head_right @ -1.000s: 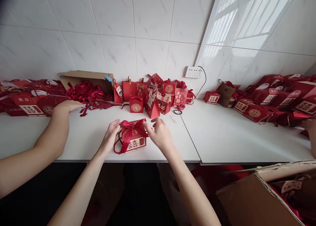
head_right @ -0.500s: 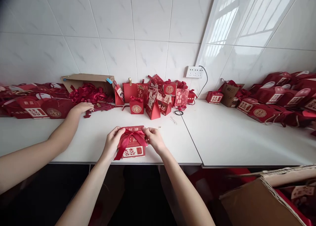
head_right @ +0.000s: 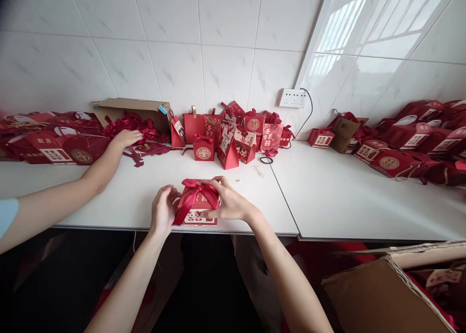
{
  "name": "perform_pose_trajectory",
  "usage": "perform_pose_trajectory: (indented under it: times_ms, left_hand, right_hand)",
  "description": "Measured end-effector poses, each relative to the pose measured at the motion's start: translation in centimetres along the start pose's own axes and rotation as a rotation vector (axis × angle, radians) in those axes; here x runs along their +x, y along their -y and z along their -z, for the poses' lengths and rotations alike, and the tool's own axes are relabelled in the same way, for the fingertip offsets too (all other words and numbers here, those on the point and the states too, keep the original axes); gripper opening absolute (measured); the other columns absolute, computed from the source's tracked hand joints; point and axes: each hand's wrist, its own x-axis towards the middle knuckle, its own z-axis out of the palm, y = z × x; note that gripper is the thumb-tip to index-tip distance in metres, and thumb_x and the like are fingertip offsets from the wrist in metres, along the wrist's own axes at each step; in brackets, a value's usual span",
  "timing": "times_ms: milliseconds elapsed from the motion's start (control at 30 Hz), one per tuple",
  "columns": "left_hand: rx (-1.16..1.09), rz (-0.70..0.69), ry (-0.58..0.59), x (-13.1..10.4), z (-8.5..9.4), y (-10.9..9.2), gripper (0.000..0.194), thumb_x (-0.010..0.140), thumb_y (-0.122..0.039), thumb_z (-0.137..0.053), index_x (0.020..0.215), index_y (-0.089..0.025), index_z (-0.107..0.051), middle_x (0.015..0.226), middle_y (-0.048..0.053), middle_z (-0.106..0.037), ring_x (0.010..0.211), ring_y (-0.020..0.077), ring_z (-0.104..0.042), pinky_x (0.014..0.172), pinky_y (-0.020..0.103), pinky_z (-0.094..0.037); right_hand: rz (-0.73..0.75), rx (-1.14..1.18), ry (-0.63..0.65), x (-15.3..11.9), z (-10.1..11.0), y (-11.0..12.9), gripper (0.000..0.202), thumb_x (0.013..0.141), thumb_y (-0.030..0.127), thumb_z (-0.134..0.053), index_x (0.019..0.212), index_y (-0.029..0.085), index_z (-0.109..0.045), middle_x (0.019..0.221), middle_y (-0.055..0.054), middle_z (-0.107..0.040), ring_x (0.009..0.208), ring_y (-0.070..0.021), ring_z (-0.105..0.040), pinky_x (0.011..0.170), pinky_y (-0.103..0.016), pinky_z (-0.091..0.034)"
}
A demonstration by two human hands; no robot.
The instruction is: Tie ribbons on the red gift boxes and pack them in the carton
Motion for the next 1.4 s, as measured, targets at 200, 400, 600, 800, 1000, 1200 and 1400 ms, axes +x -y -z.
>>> perform_pose_trajectory:
  times_ms: [200, 400, 600, 800, 1000, 1200, 1400]
  left_hand:
    - [-0.028, -0.044, -0.032, -0.1, -0.1, 0.9, 0.022, 0.059, -0.035, -0.058, 0.073, -0.02, -0.048, 0.069, -0.003, -0.047, 0.06, 0.0097, -0.049, 0.058, 0.023, -0.041]
    - [0.072, 0.005, 0.242, -1.8, -3.9, 2.7, 0.017, 0.063, -0.033, -0.063, 0.071, -0.018, -0.057, 0.061, -0.002, -0.051, 0.058, 0.0122, -0.048, 0.059, 0.026, -0.04]
    - [0.131, 0.025, 0.476, -3.3, -7.1, 3.7, 0.023, 0.067, -0.039, -0.062, 0.074, -0.017, -0.06, 0.066, 0.001, -0.056, 0.063, 0.0147, -0.053, 0.06, 0.027, -0.044]
    - [0.103, -0.188, 0.453, -3.3, -7.2, 2.8, 0.021, 0.079, -0.039, -0.053, 0.075, -0.02, -0.059, 0.071, 0.001, -0.055, 0.069, 0.0162, -0.053, 0.066, 0.028, -0.045]
    - [0.375, -0.577, 0.766, -3.7, -8.2, -0.2, 0.033, 0.081, -0.038, -0.054, 0.11, -0.023, -0.058, 0.12, 0.007, -0.056, 0.116, 0.0247, -0.05, 0.099, 0.036, -0.04]
    - [0.677, -0.731, 1.028, -3.0, -10.7, -3.0, 0.022, 0.085, -0.037, -0.052, 0.093, -0.024, -0.068, 0.113, 0.006, -0.061, 0.112, 0.0254, -0.053, 0.102, 0.041, -0.037]
    - [0.83, -0.723, 1.18, -3.0, -11.9, -2.3, 0.011, 0.084, -0.028, -0.054, 0.086, -0.021, -0.063, 0.103, 0.003, -0.063, 0.102, 0.0207, -0.056, 0.094, 0.038, -0.043]
  right_hand:
    - [-0.271, 0.832, -0.453, -4.7, 0.8, 0.5, 0.068, 0.083, 0.067, -0.031, 0.133, 0.021, -0.037, 0.128, -0.015, -0.052, 0.111, -0.0287, -0.056, 0.087, -0.047, -0.051]
    - [-0.32, 1.073, -0.602, -10.8, 2.4, 1.9, 0.061, 0.085, 0.067, -0.029, 0.121, 0.023, -0.051, 0.12, -0.012, -0.06, 0.107, -0.0295, -0.059, 0.08, -0.05, -0.053]
    - [-0.4, 0.839, -0.675, -14.5, 2.8, 2.0, 0.064, 0.074, 0.069, -0.05, 0.114, 0.02, -0.052, 0.105, -0.014, -0.065, 0.094, -0.0312, -0.065, 0.074, -0.046, -0.056]
    - [-0.174, -0.162, -0.452, -13.5, 4.6, 1.5, 0.072, 0.064, 0.034, -0.077, 0.129, 0.024, -0.048, 0.14, -0.013, -0.037, 0.131, -0.032, -0.038, 0.106, -0.046, -0.038]
    - [-0.086, -0.243, -0.18, -11.4, 4.9, -0.7, 0.085, 0.07, 0.037, -0.074, 0.143, 0.025, -0.032, 0.153, -0.012, -0.015, 0.141, -0.0265, -0.021, 0.112, -0.042, -0.029]
    - [-0.381, -0.123, -0.775, -12.7, 3.0, 0.8, 0.047, 0.087, 0.062, -0.037, 0.083, 0.019, -0.057, 0.085, -0.006, -0.06, 0.077, -0.0183, -0.059, 0.069, -0.031, -0.049]
    - [-0.559, -0.051, -0.651, -12.3, 1.1, 2.5, 0.043, 0.085, 0.054, -0.045, 0.06, 0.02, -0.038, 0.052, 0.005, -0.042, 0.049, -0.0094, -0.035, 0.047, -0.022, -0.029]
